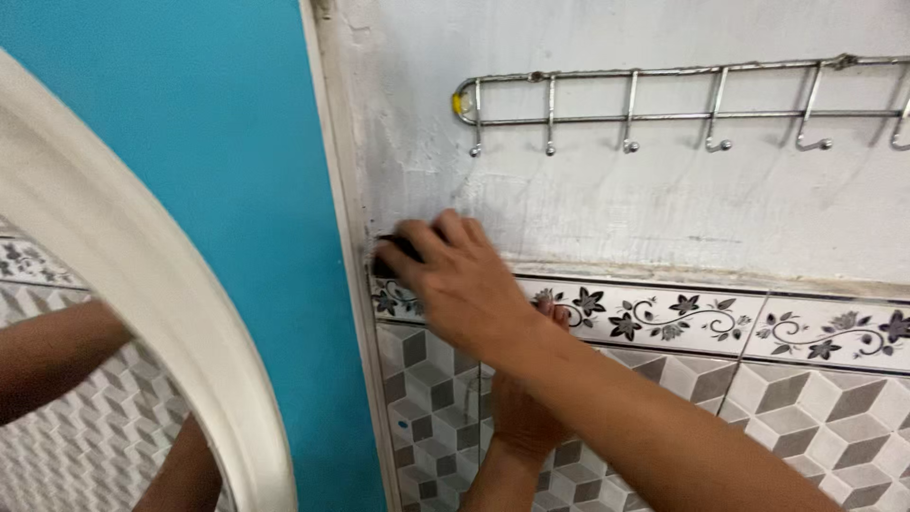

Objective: The person scrubs a tiled wall in a bathroom using a dark sponge. They repeatedly rub the upper section of the wall and the decorative border tiles, moving the sponge back and forth along the grout lines and tile surfaces.

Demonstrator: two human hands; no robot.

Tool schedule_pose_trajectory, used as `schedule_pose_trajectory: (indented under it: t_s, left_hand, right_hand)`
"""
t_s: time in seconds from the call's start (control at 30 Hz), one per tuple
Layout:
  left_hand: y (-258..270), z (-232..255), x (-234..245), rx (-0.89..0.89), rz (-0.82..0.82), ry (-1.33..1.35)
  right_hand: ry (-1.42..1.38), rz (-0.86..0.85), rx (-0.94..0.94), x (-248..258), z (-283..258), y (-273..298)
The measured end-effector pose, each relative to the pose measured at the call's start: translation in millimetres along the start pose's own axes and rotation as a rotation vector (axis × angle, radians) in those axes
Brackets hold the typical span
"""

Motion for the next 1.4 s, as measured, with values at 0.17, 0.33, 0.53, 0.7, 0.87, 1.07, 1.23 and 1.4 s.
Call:
schedule_pose_trajectory:
  t_s: [0.17, 0.33, 0.53, 0.7, 0.87, 1.07, 1.23, 1.4]
  left_hand:
    - [-3.9, 0.5, 14.1, 0.025, 0.028, 0.082]
    - [0.0, 21.4, 0.9, -0.060, -0.050, 0.114]
    - [-6.0, 124.2, -74.6, -0.211, -0.155, 0.261]
    - [-13.5, 154.5, -91.4, -0.123, -0.162, 0.251]
    - [-20.3, 164.9, -82.0, 0.007, -0.031, 0.166]
    - [-36.7, 216.8, -112.9, 0.016, -0.052, 0.250]
    - [-46.0, 242.4, -119.3, 0.143, 0.093, 0.089]
    - [-54.9, 279.7, -136.1, 0.066, 0.063, 0.088]
  right_hand:
    - [-0.004, 0.014, -0.129, 72.4, 64.0, 70.7]
    - [0.027, 0.118, -0.179, 129.2, 62.5, 80.9]
    - [-0.173, 0.162, -0.044, 93.6, 67.5, 67.0]
    - [-0.155, 0.041, -0.229, 114.0, 151.5, 185.9]
    - [0.073, -0.021, -0.372, 168.5, 183.4, 230.4]
    - [-0.185, 0.073, -0.156, 158.1, 176.7, 207.1]
    - [0.001, 0.035, -0.238, 196.6, 249.8, 311.1]
    - [0.053, 0.022, -0.374, 254.1, 277.7, 338.0]
Point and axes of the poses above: each hand's wrist, its own y-axis away from the middle knuckle, its own x-axis out of the back of the hand, z = x × y, the point moved 6 cm from there along -y, towards the middle knuckle, and after that the axes turned 2 degrees about y, right-handed, at the moved point
